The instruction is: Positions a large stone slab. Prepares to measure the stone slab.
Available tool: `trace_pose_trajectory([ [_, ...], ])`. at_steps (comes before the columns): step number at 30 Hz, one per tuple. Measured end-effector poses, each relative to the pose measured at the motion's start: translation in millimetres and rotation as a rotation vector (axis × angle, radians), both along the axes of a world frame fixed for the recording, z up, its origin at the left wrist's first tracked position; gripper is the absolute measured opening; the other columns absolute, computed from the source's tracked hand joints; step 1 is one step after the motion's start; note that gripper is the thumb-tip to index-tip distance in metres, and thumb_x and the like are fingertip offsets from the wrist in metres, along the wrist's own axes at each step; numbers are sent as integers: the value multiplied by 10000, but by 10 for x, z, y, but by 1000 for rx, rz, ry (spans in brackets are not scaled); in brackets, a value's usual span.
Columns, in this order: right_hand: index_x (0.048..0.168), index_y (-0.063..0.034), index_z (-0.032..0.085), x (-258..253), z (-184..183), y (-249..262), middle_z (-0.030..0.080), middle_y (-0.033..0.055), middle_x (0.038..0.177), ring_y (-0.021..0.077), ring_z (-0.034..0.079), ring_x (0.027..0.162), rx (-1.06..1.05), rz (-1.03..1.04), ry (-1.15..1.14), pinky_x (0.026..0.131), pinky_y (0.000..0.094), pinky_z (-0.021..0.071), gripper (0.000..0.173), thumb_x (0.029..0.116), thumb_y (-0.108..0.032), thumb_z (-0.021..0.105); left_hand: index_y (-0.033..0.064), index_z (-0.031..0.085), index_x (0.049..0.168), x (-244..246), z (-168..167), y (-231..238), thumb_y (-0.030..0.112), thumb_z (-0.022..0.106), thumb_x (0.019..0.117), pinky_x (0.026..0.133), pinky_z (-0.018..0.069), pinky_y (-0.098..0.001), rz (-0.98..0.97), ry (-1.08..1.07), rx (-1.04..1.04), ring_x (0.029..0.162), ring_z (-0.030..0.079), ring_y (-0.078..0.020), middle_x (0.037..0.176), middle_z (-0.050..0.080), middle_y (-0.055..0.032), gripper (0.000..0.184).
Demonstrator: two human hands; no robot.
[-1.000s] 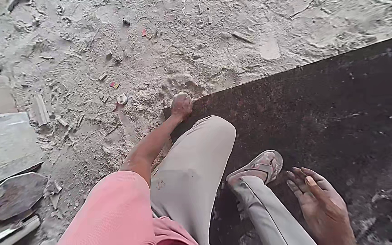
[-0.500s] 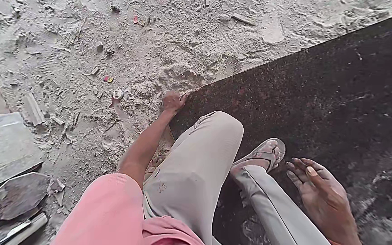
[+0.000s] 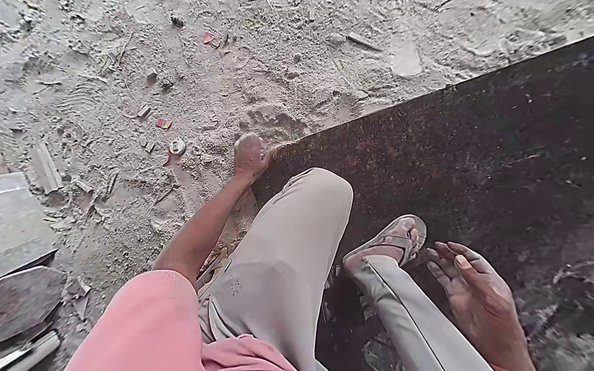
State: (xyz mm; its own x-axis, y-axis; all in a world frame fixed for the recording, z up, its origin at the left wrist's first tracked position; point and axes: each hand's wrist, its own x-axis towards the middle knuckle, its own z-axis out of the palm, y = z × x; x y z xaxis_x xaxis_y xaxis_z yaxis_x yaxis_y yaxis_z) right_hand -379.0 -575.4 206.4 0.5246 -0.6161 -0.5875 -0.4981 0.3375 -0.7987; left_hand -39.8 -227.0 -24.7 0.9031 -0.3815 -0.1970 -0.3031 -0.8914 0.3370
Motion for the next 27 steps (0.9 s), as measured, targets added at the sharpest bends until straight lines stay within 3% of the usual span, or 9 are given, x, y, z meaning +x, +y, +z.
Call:
trace_pose_trajectory([
  [2, 1282, -101, 561, -5, -10, 14, 697, 38, 1183, 161, 706, 1036, -3, -10, 5, 894, 337, 609, 349, 992, -295, 579, 33, 517, 1459, 77, -72, 124, 708, 493, 928, 1200, 309, -563, 115, 22, 40, 1479, 364, -389, 1584, 401, -215, 860],
  [5, 1276, -110, 563, -9, -22, 5, 698, 31, 1193, 160, 704, 1050, 2, -25, 3, 900, 338, 607, 339, 992, -295, 583, 0, 482, 1479, 41, -211, 103, 731, 537, 896, 1193, 343, -527, 176, 61, 12, 1462, 392, -391, 1557, 429, -234, 937],
  [8, 1279, -108, 564, -2, -19, -13, 693, 37, 1192, 164, 701, 1049, 10, -18, 17, 896, 334, 605, 347, 983, -289, 582, -9, 557, 1390, -53, -156, -24, 734, 546, 893, 1096, 448, -526, 131, 90, 34, 1322, 528, -391, 1400, 558, -236, 894],
  [10, 1273, -113, 572, 18, -39, -35, 695, 37, 1187, 165, 704, 1037, -1, -10, 20, 879, 331, 610, 351, 972, -290, 597, -22, 647, 1232, -64, -52, -161, 735, 499, 924, 1008, 507, -550, 54, 92, 99, 1194, 617, -395, 1244, 644, -232, 830],
  [11, 1270, -111, 574, 4, -44, -40, 696, 42, 1187, 167, 707, 1033, -3, -11, 20, 872, 332, 613, 355, 966, -292, 608, -20, 675, 1140, -100, -3, -259, 737, 484, 930, 959, 520, -566, 17, 100, 133, 1129, 645, -399, 1167, 670, -231, 809],
  [13, 1280, -95, 565, -9, -32, -56, 693, 59, 1197, 174, 706, 1036, -7, -16, 23, 864, 333, 614, 369, 964, -282, 607, -20, 683, 1071, -147, 42, -434, 739, 486, 926, 926, 523, -568, 20, 133, 170, 1076, 660, -397, 1098, 682, -226, 798],
  [23, 1269, -95, 581, 15, -26, -97, 698, 55, 1182, 185, 709, 1033, -36, 8, 21, 868, 346, 616, 368, 958, -290, 606, -2, 681, 947, 58, 0, -506, 837, 430, 876, 827, 555, -563, 71, 173, 149, 998, 687, -381, 1011, 699, -203, 878],
  [27, 1281, -86, 576, -57, 27, 13, 699, 65, 1181, 202, 714, 1021, -42, 17, -5, 874, 370, 620, 426, 942, -336, 638, 6, 707, 939, 45, 89, -509, 794, 393, 923, 855, 545, -615, 62, 335, 140, 1031, 691, -406, 1029, 711, -224, 848],
])
